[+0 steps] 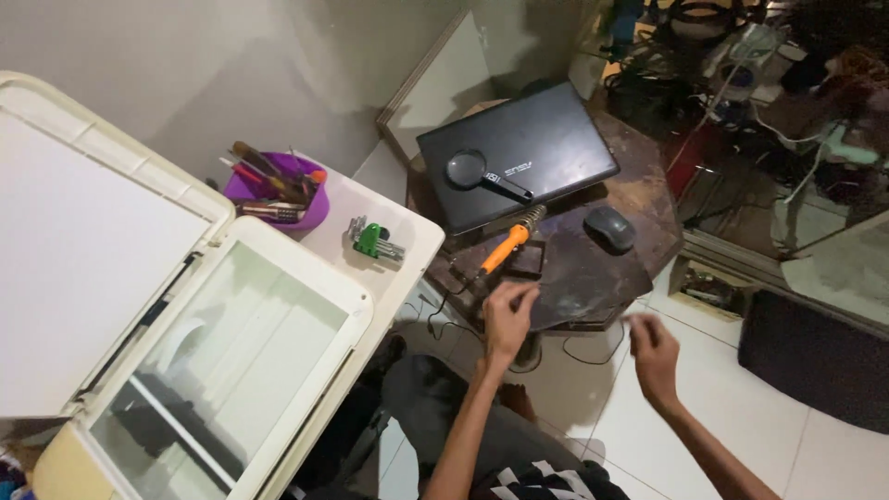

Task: Disassembling and inspecting the internal scanning mechanism and electronic components of a printer on a repair bench.

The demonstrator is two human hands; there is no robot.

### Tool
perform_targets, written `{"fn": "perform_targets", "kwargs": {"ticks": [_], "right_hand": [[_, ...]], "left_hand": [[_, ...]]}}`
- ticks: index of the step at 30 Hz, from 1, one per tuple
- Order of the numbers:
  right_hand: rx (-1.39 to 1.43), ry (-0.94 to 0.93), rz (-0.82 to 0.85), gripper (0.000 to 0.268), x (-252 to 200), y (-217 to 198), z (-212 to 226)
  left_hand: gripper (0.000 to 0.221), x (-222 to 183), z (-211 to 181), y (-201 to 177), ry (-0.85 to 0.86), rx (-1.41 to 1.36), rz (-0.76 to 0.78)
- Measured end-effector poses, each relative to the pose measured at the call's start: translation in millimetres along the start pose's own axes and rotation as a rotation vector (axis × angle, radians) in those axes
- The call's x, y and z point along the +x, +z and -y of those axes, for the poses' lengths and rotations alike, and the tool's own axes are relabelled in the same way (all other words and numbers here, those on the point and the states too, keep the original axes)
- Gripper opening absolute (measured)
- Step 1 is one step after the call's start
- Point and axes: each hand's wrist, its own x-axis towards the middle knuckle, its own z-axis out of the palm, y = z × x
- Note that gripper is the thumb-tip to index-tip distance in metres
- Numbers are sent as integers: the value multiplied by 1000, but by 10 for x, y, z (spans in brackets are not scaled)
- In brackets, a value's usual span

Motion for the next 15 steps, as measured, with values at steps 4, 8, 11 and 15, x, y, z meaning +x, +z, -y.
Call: {"fn": "perform_targets", "kwargs": {"ticks": [4, 8, 11, 15], "right_hand": [[-117, -4, 190, 20, -392, -243, -347], [-245, 147, 354, 23, -722, -353, -701], [-253, 199, 409, 22, -883, -357, -854], [-313, 321, 547, 24, -957, -306, -902]], "left_hand": [[20, 263, 398, 339, -38, 70, -19], [22, 366, 563, 452, -55, 273, -22], [27, 402, 623, 461, -54, 318, 22], [39, 349, 472, 389, 21, 287, 13]]}}
